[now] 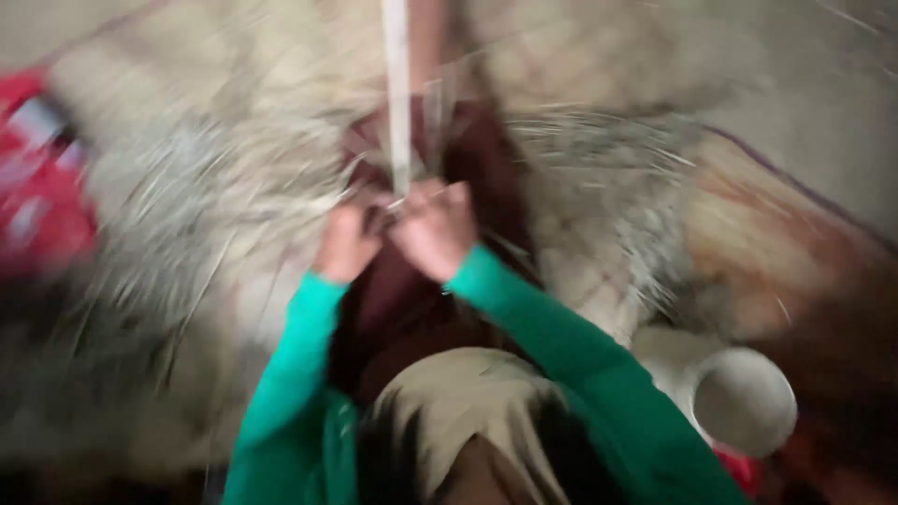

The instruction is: Weaving dried grass strands together to form a structure

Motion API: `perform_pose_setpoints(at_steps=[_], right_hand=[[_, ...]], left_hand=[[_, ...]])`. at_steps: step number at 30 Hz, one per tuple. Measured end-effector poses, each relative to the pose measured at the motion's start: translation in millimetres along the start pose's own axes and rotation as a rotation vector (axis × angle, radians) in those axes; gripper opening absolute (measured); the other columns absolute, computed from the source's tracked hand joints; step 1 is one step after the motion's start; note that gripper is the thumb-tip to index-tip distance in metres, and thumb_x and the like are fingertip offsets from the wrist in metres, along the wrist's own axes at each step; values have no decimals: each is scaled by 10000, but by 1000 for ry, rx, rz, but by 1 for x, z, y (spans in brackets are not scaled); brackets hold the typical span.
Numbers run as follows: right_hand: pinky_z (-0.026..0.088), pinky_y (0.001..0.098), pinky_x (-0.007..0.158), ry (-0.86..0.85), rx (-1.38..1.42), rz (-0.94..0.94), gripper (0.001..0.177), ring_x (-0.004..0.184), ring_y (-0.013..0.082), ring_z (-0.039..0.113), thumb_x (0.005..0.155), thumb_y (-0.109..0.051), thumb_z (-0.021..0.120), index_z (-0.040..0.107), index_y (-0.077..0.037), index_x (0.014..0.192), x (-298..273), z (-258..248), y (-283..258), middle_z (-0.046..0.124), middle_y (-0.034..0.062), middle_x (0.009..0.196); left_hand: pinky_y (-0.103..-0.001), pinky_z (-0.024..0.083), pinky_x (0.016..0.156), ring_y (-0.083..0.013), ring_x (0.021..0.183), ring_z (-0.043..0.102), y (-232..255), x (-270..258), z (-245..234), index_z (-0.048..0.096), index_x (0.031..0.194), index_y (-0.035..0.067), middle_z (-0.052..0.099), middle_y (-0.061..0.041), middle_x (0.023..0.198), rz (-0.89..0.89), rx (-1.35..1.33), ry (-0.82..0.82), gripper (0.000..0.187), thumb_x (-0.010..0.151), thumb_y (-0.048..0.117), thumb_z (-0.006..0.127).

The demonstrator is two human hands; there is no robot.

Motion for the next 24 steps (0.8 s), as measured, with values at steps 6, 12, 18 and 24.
perform_pose_setpoints(at_steps=[6,12,18,24], right_hand=[[288,381,646,2,12,63,160,797,246,436,689,-239,574,531,-104,764,-14,28,8,431,57,795],[293,418,838,84,26,82,186,1028,252,406,820,-286,486,515,-141,933,-43,87,22,446,49,1021],[477,334,765,-143,939,400,72,827,291,621,680,-91,694,672,-65,744,-33,76,56,657,122,778],[467,318,763,-249,1085,517,185,815,199,621,722,-212,735,661,-56,787,-43,92,81,648,90,784]], left_hand=[[-408,443,755,-320,879,569,-19,-9,1,600,904,61,589,-134,843,-101,-4,3,101,807,43,582],[-408,451,758,-315,892,578,-12,-9,-1,618,910,78,605,-134,844,-138,-23,27,117,795,59,606],[-433,459,748,-379,829,580,-3,-9,-3,620,882,11,603,-175,794,-19,-100,120,141,751,-34,596],[-394,483,714,-309,768,604,10,-10,-4,622,782,81,619,-96,736,109,-97,180,108,704,8,639]])
Point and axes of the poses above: each hand's wrist, its own x-axis towards the middle knuckle, its own z-axis out of the palm, y = z × x, the point moved 10 cm from there along x, towards the middle knuckle
